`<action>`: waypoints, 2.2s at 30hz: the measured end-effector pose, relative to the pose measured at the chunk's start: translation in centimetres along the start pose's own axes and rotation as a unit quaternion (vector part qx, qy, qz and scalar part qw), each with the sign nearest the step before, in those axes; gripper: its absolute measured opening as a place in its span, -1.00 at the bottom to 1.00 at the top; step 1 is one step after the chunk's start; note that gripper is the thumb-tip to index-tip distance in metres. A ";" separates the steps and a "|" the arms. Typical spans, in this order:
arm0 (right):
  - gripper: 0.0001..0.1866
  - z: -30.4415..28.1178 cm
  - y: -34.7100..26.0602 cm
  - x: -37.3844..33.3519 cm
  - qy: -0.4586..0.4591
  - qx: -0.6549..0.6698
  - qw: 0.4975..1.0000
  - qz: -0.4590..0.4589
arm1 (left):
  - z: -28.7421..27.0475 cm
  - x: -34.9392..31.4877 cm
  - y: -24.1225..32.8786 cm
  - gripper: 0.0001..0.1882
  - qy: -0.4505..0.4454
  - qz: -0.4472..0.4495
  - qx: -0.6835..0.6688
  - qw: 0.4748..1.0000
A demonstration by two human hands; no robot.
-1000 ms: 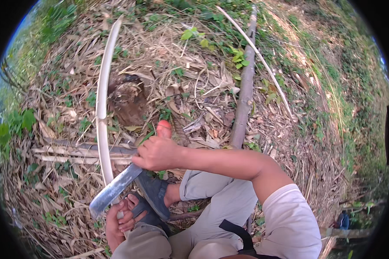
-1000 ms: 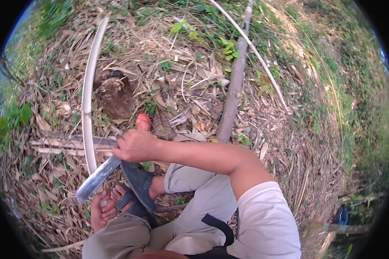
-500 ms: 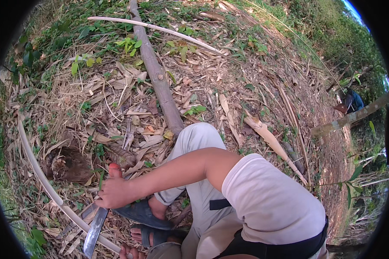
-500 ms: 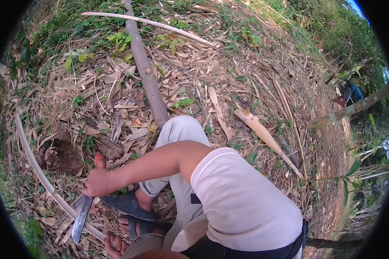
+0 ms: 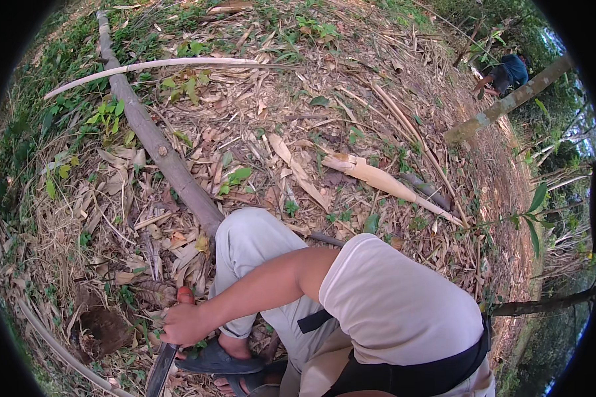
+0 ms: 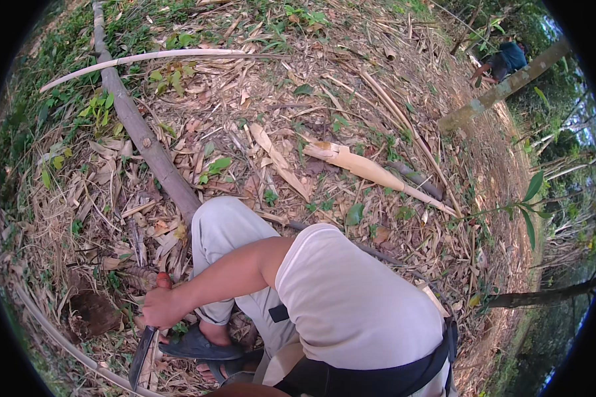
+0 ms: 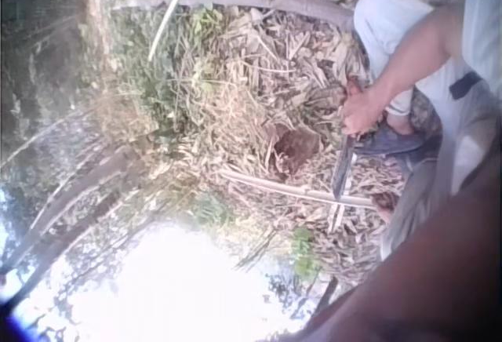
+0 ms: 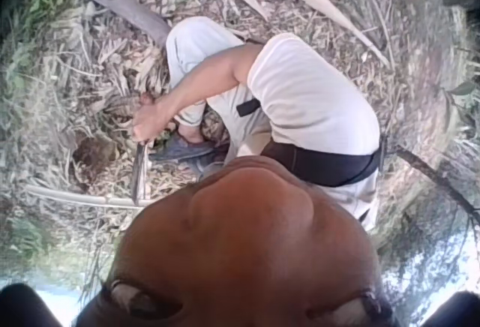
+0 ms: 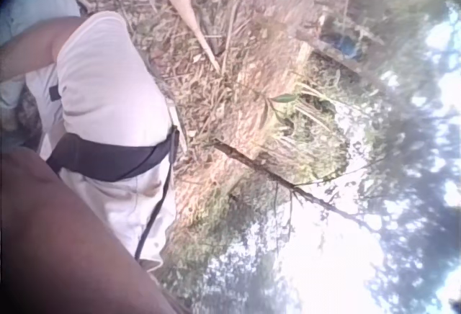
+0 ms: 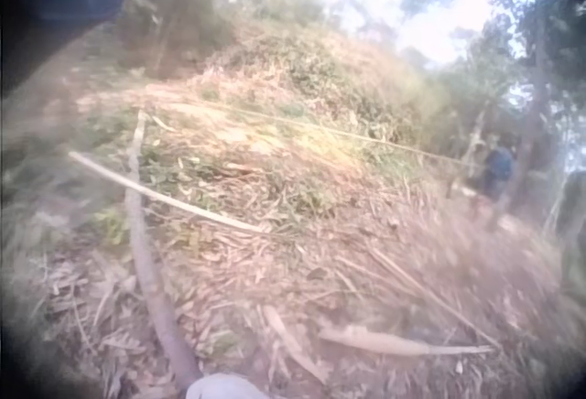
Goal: The person sits on the ground and uses a large curved blade to shave and shape a long piece of bamboo. They hold the bamboo with one hand and use the blade to remove thin strips of material, refining the shape of the bamboo piece.
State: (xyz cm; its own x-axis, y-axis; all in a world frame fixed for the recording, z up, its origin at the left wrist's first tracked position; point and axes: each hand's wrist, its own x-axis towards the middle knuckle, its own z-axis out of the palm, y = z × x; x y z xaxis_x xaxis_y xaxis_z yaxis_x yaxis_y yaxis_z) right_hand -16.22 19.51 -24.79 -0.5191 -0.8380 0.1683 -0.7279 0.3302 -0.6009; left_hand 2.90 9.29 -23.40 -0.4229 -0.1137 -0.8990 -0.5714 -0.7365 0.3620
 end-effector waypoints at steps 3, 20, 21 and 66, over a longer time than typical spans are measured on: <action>-0.69 0.2 -0.4 0.9 -0.002 0.006 1.000 -0.001 | 3.0 2.2 -1.0 -0.79 -0.014 -0.005 0.009 1.000; -0.85 0.1 0.5 0.6 -0.014 -0.030 0.998 -0.043 | 13.2 9.1 -2.2 -0.79 -0.085 -0.020 0.022 0.996; -0.85 0.6 0.7 0.5 -0.011 -0.031 0.998 -0.049 | 13.4 9.2 -2.4 -0.79 -0.086 -0.022 0.023 0.996; -0.77 5.2 -0.8 1.3 -0.087 -0.117 0.982 -0.120 | 3.9 10.3 1.9 -0.80 0.035 0.036 0.099 0.994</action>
State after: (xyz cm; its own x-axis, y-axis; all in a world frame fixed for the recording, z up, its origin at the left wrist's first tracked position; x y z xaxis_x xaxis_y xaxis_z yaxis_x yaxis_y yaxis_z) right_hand -13.96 15.90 -28.13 -0.2496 -0.9590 0.1342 -0.9136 0.1872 -0.3611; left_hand -5.29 9.36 -30.96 -0.4216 -0.2126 -0.8815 -0.6721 -0.5793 0.4611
